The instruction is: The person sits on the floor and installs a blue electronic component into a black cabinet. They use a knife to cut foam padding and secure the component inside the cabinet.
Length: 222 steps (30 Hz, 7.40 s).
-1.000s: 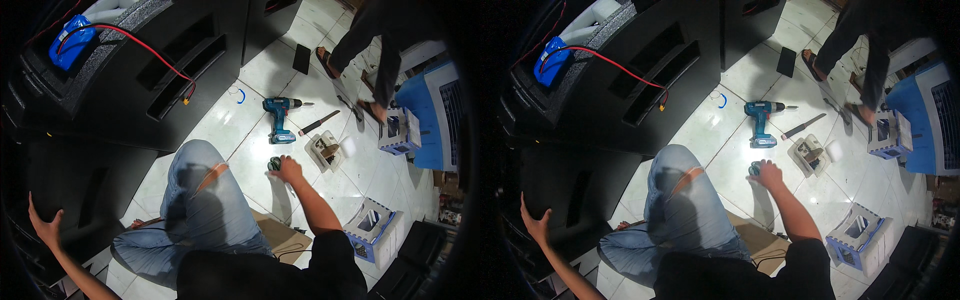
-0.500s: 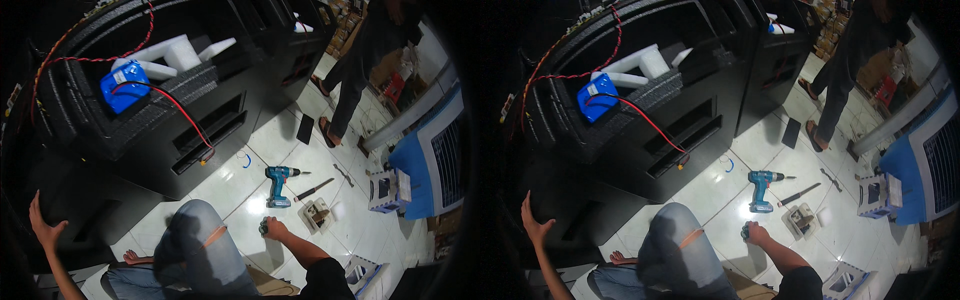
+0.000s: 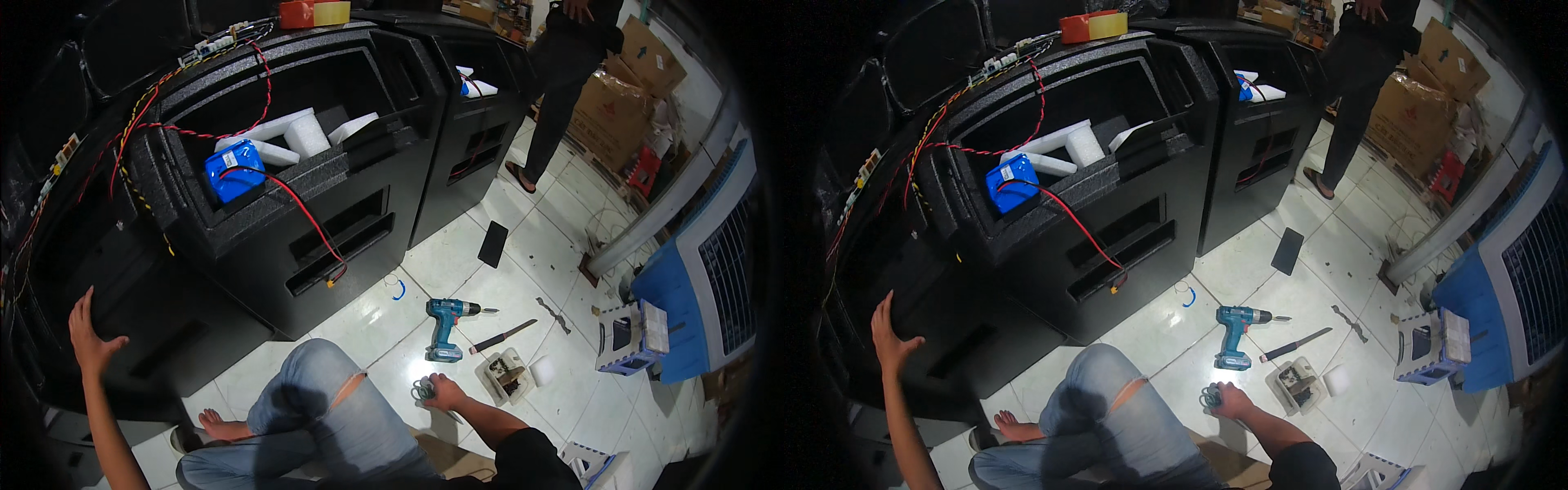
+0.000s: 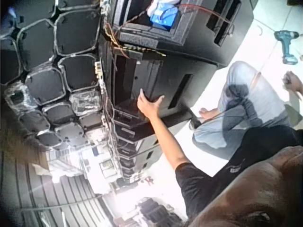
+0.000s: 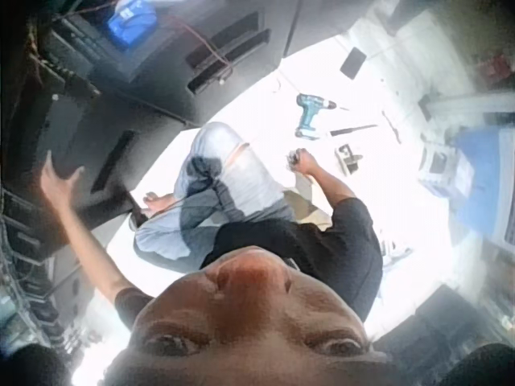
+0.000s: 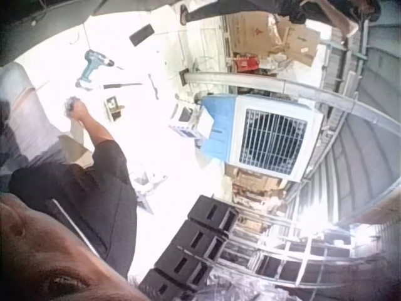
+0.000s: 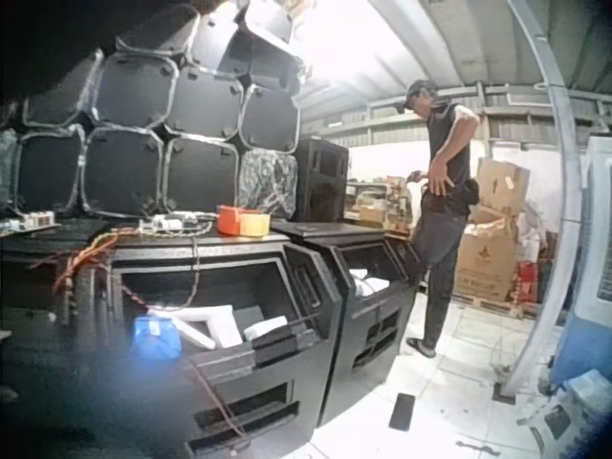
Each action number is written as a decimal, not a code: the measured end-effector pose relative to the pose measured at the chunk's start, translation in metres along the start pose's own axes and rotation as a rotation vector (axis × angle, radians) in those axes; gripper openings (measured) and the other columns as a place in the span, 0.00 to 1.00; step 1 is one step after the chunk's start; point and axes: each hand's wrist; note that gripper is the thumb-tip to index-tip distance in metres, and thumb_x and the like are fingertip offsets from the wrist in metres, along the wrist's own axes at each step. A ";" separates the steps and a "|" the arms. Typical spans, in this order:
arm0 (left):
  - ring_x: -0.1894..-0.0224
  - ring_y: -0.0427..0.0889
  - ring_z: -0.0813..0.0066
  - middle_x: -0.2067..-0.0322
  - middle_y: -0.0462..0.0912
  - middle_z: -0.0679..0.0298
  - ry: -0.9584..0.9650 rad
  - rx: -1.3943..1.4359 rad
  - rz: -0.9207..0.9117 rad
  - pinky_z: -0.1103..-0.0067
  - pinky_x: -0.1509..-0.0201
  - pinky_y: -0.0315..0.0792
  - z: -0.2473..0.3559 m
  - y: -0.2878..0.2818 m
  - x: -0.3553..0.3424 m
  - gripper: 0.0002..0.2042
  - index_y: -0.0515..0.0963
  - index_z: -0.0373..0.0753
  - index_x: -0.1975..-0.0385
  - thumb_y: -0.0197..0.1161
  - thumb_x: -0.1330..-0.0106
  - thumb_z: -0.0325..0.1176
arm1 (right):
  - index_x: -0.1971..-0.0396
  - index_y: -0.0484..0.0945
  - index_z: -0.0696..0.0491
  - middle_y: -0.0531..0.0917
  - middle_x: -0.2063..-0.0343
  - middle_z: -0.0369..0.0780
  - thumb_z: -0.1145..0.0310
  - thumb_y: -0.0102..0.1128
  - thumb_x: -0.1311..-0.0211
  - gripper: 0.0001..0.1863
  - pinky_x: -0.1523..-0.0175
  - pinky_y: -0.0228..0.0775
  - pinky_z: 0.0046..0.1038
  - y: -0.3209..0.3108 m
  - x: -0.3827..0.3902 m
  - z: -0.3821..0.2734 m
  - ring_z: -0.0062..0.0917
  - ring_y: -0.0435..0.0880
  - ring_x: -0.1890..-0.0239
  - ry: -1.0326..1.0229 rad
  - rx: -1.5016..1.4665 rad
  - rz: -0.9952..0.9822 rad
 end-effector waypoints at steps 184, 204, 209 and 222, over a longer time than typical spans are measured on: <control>0.34 0.72 0.46 0.38 0.76 0.45 -0.562 0.466 0.215 0.61 0.26 0.61 0.465 -0.142 0.349 0.28 0.74 0.29 0.40 0.65 0.43 0.28 | 0.38 0.72 0.48 0.73 0.44 0.54 0.57 0.62 0.37 0.28 0.45 0.78 0.46 -0.074 -0.091 0.147 0.48 0.82 0.48 -0.390 0.274 0.205; 0.37 0.76 0.47 0.42 0.80 0.51 -0.411 0.482 0.109 0.60 0.33 0.69 0.457 -0.076 0.238 0.27 0.79 0.37 0.46 0.74 0.47 0.36 | 0.51 0.84 0.54 0.86 0.58 0.51 0.55 0.66 0.46 0.25 0.40 0.74 0.44 -0.174 -0.097 0.329 0.47 0.80 0.44 -0.245 0.563 0.673; 0.38 0.77 0.50 0.43 0.80 0.51 -0.334 0.519 0.140 0.62 0.33 0.70 0.441 -0.032 0.180 0.27 0.79 0.37 0.45 0.75 0.46 0.38 | 0.59 0.86 0.58 0.85 0.60 0.53 0.69 0.68 0.49 0.16 0.44 0.75 0.44 -0.225 -0.104 0.262 0.48 0.83 0.52 -0.127 0.041 0.790; 0.37 0.74 0.45 0.40 0.75 0.45 -0.266 0.631 0.480 0.61 0.31 0.67 0.428 -0.010 -0.055 0.28 0.71 0.32 0.38 0.70 0.37 0.35 | 0.55 0.83 0.64 0.85 0.61 0.55 0.72 0.59 0.38 0.15 0.48 0.75 0.43 -0.266 -0.099 0.118 0.49 0.84 0.57 -0.271 -0.121 0.867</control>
Point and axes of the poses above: each hand's wrist, its own x-axis away from the middle knuckle, its own y-axis out of the palm, z = x × y
